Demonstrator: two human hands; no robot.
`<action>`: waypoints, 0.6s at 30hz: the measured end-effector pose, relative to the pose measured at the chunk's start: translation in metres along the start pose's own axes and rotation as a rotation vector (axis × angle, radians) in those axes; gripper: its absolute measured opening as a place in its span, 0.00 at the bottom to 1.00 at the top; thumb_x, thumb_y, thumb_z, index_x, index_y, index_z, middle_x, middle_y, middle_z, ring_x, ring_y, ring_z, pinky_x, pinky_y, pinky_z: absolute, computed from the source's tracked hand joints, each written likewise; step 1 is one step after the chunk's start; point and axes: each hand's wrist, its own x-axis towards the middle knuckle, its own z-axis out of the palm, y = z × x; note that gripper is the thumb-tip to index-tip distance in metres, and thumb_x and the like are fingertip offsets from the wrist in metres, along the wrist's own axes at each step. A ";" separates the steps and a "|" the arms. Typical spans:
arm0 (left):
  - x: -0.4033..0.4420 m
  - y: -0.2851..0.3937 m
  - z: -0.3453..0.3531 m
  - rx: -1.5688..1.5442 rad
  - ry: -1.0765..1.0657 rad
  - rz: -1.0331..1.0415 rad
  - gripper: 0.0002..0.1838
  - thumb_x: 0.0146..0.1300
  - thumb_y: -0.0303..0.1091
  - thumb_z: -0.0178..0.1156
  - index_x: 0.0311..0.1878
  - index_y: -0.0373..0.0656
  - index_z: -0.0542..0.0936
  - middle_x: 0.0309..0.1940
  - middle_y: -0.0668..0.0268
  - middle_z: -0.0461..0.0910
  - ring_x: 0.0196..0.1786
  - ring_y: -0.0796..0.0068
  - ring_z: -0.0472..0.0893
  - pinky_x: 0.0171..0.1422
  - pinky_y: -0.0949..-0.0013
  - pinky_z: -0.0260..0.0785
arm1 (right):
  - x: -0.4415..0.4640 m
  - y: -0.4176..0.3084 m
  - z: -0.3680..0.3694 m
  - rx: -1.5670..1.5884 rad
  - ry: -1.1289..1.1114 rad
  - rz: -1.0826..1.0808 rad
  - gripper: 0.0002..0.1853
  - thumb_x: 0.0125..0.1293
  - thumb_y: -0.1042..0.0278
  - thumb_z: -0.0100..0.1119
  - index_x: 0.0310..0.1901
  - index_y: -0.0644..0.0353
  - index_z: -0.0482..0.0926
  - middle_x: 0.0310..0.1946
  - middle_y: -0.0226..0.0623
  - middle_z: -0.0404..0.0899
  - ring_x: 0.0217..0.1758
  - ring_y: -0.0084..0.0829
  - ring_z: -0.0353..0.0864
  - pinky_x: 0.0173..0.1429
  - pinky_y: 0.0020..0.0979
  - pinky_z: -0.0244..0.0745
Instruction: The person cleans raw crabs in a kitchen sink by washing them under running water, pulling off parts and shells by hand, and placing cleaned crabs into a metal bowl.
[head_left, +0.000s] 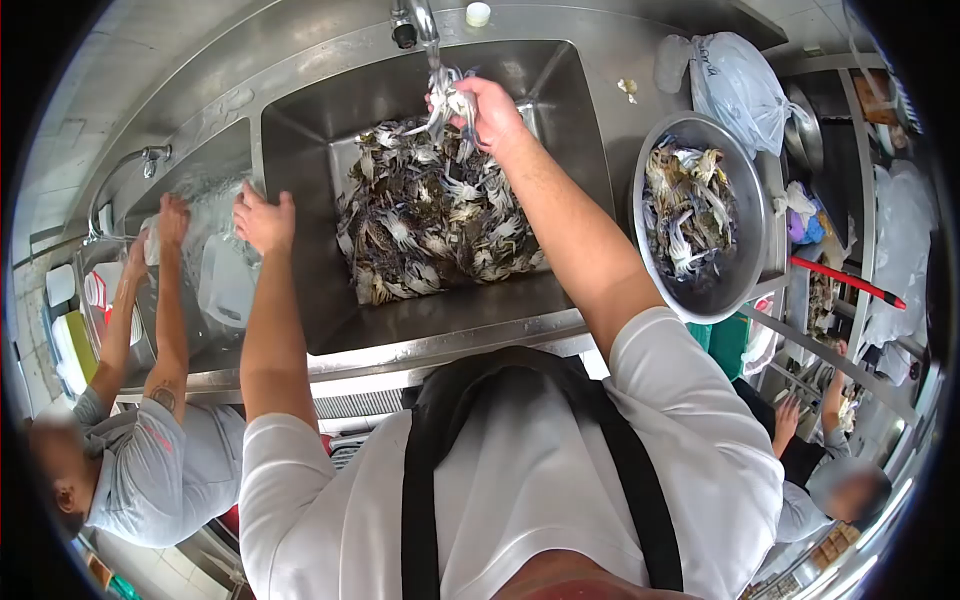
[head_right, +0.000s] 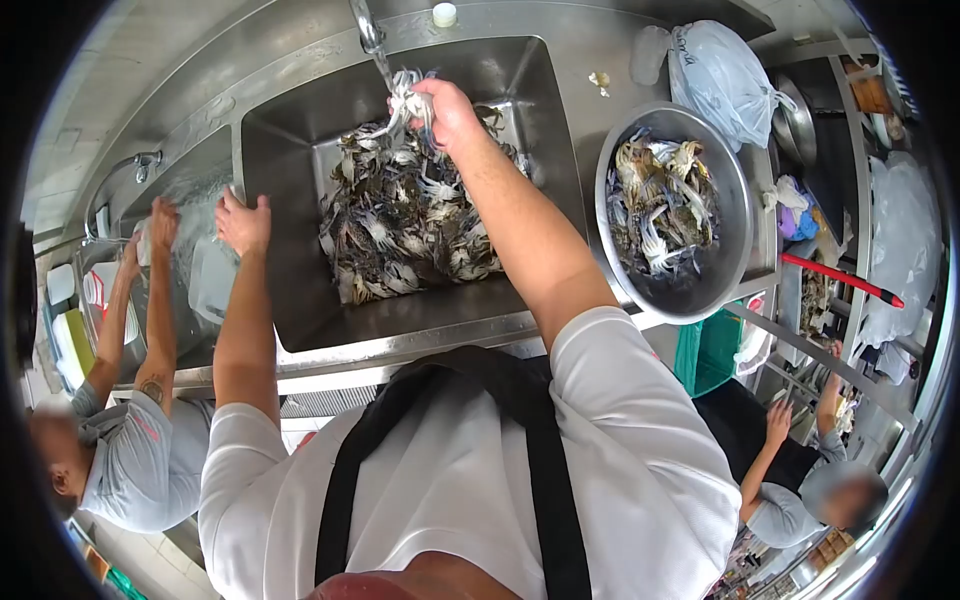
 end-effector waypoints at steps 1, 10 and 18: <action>-0.003 0.015 -0.007 -0.146 0.054 0.112 0.36 0.58 0.49 0.65 0.66 0.39 0.70 0.51 0.50 0.83 0.58 0.50 0.80 0.63 0.52 0.70 | 0.005 0.002 -0.005 -0.064 -0.039 0.013 0.18 0.72 0.66 0.45 0.54 0.72 0.74 0.43 0.52 0.84 0.44 0.42 0.87 0.36 0.30 0.81; -0.021 0.206 -0.031 -1.939 -1.373 -0.381 0.19 0.73 0.45 0.56 0.56 0.40 0.75 0.46 0.59 0.82 0.43 0.65 0.81 0.54 0.60 0.75 | -0.001 0.013 0.015 -0.270 0.038 -0.085 0.12 0.65 0.78 0.58 0.50 0.67 0.76 0.38 0.43 0.83 0.38 0.35 0.85 0.42 0.36 0.81; -0.013 0.236 -0.072 -1.237 -0.890 0.041 0.20 0.66 0.47 0.60 0.43 0.35 0.83 0.31 0.59 0.84 0.34 0.66 0.83 0.42 0.63 0.74 | -0.009 0.005 -0.011 -0.153 0.158 -0.073 0.11 0.67 0.72 0.61 0.48 0.64 0.75 0.38 0.40 0.83 0.36 0.33 0.83 0.37 0.37 0.76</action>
